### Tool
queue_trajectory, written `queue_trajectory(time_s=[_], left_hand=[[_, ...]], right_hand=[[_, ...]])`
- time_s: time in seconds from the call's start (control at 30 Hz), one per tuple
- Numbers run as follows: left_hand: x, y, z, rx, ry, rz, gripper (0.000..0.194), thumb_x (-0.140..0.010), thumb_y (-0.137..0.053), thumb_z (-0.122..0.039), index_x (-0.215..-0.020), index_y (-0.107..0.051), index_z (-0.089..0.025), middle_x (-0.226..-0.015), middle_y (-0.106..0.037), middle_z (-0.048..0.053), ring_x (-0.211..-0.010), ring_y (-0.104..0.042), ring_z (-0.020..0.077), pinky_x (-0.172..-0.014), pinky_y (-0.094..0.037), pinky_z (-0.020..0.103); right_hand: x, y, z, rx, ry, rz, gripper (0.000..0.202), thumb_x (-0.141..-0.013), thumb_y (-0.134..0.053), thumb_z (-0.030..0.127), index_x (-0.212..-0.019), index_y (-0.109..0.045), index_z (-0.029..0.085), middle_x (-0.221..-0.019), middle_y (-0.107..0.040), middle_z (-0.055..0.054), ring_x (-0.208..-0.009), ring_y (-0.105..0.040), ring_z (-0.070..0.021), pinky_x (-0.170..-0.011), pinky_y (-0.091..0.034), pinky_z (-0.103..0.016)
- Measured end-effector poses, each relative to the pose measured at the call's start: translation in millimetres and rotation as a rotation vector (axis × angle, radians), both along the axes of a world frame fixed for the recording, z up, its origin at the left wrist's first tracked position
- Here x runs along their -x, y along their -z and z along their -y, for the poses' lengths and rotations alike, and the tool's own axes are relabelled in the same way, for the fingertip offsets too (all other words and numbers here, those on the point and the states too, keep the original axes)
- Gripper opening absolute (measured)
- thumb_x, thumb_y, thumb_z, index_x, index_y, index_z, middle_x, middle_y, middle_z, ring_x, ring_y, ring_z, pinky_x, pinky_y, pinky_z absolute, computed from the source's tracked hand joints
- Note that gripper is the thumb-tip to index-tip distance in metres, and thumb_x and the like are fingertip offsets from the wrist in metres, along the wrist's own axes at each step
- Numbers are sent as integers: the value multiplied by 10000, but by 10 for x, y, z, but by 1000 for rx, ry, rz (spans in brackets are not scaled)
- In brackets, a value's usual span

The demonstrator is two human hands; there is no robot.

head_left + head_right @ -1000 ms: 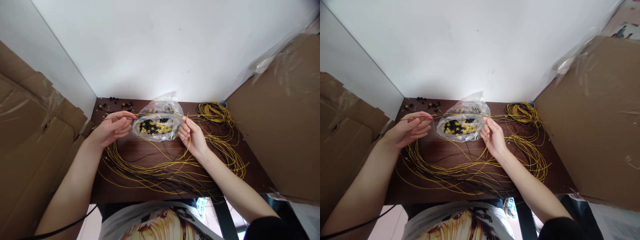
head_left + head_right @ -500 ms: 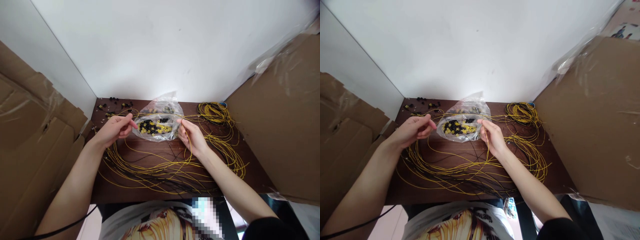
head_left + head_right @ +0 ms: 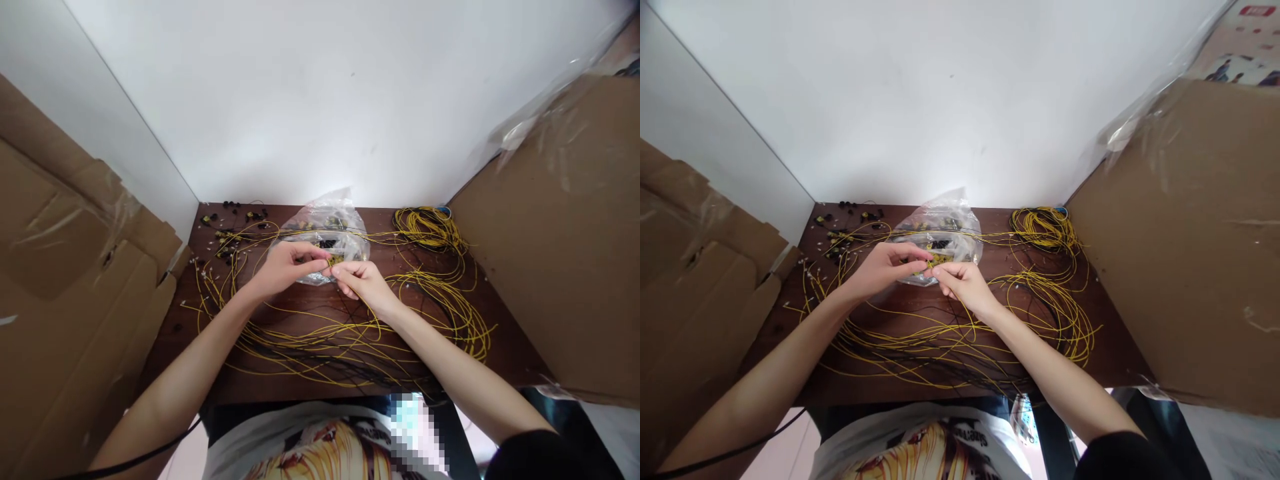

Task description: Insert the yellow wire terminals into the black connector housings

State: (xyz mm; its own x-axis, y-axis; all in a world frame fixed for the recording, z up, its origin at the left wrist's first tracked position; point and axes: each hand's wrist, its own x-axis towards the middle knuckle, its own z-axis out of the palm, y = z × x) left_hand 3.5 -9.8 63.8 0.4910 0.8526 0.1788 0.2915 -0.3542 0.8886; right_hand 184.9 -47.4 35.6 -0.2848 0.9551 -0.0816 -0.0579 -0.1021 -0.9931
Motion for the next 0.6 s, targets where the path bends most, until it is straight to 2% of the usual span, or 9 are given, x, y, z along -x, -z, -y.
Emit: queue_trajectory(time_s=[0.13,0.37,0.6], left_hand=[[-74,58,8,-7,26,56,147,-770,-627,-259,-816,-707,-144,-737,-698,43,-683,-612,124,-615,-467,228],[-127,277,38,10,-142,234,124,-740,-652,-226,-802,-672,-121,-771,-681,59,-696,-615,128,-647,-501,250],[-167,353,83,-46,-227,278,103,-736,-665,-237,-762,-644,-140,-769,-656,45,-723,-599,135,-655,-496,253]], right_hand=[[9,23,-14,-10,0,17,369,-711,-660,479,-822,-717,132,-431,-392,70,-395,-289,-33,-383,-192,-181],[-5,81,-62,80,127,-24,356,-646,-721,466,-748,-670,129,-434,-476,60,-352,-326,-19,-334,-221,-150],[-11,94,-72,82,143,-51,343,-639,-726,459,-746,-669,137,-475,-565,26,-360,-433,-48,-318,-331,-155]])
